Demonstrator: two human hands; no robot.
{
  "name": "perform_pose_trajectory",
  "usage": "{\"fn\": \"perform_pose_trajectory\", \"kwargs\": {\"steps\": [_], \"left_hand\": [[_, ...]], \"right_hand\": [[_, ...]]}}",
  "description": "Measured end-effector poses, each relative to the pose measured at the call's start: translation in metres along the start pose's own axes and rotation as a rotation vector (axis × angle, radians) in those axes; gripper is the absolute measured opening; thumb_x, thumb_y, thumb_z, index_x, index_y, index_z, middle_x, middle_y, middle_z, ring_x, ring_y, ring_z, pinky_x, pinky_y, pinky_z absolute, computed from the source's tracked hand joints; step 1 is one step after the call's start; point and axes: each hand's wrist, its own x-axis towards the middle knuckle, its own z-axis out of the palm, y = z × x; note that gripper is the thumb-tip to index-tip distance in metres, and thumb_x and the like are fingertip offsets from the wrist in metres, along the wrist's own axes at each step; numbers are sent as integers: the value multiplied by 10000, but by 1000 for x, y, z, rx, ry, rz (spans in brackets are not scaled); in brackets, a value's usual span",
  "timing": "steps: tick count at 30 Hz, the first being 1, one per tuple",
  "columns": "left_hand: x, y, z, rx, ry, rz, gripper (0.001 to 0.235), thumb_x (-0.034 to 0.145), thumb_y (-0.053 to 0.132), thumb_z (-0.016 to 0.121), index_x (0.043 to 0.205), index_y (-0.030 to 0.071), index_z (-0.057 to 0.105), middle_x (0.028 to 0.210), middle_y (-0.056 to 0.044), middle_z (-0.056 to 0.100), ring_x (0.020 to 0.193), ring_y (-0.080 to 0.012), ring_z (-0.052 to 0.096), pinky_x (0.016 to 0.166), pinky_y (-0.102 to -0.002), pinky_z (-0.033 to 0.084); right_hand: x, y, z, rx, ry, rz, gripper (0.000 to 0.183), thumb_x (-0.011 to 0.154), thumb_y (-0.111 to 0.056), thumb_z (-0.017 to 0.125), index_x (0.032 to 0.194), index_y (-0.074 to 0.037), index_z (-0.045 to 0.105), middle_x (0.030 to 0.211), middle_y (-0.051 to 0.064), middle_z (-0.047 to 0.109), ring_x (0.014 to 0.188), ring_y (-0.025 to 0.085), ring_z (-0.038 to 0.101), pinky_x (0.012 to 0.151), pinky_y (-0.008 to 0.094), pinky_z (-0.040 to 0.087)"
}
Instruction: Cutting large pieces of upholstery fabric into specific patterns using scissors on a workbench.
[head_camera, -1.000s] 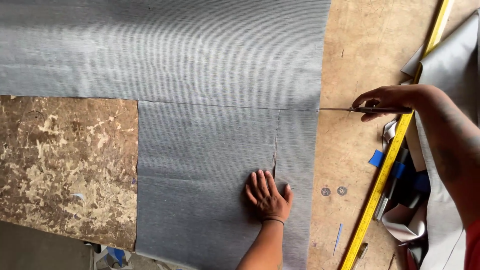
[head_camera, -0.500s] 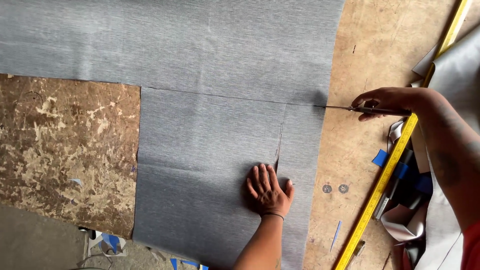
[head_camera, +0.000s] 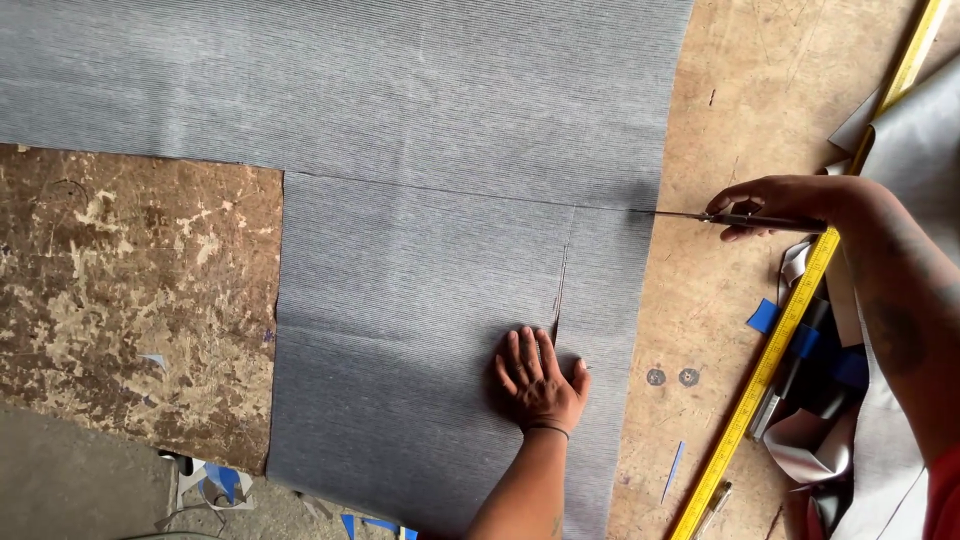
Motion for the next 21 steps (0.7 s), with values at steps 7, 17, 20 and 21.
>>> {"fn": "perform_pose_trajectory", "kwargs": {"steps": [7,17,20,21], "left_hand": [[0,0,0,-5,-6,4,746,921,568,534,1430,23,568,1555,-167,457,1481,-380,356,1187,-618,253],[0,0,0,-3,12,3,737,913,563,556,1418,27,573,1533,-165,478,1461,-382,388,1166,-622,287],[0,0,2,-10,33,2,725,926,568,531,1406,27,586,1537,-157,471,1463,-382,385,1169,-623,287],[0,0,2,-9,33,1,725,926,568,531,1406,27,586,1537,-157,471,1463,-382,385,1169,-623,287]], "right_hand": [[-8,-12,2,-11,7,71,449,986,-73,568,1399,-210,683,1237,95,869,979,231,717,842,331,506],[13,8,-1,-9,-11,12,438,969,-37,529,1349,-164,705,1170,85,883,764,233,626,678,339,502],[0,-11,5,-108,-4,18,456,882,-282,783,1327,-220,705,1088,90,821,851,232,685,788,346,562],[1,-14,6,-108,-4,17,456,882,-282,783,1327,-220,705,1088,90,821,851,232,685,788,346,562]]}}
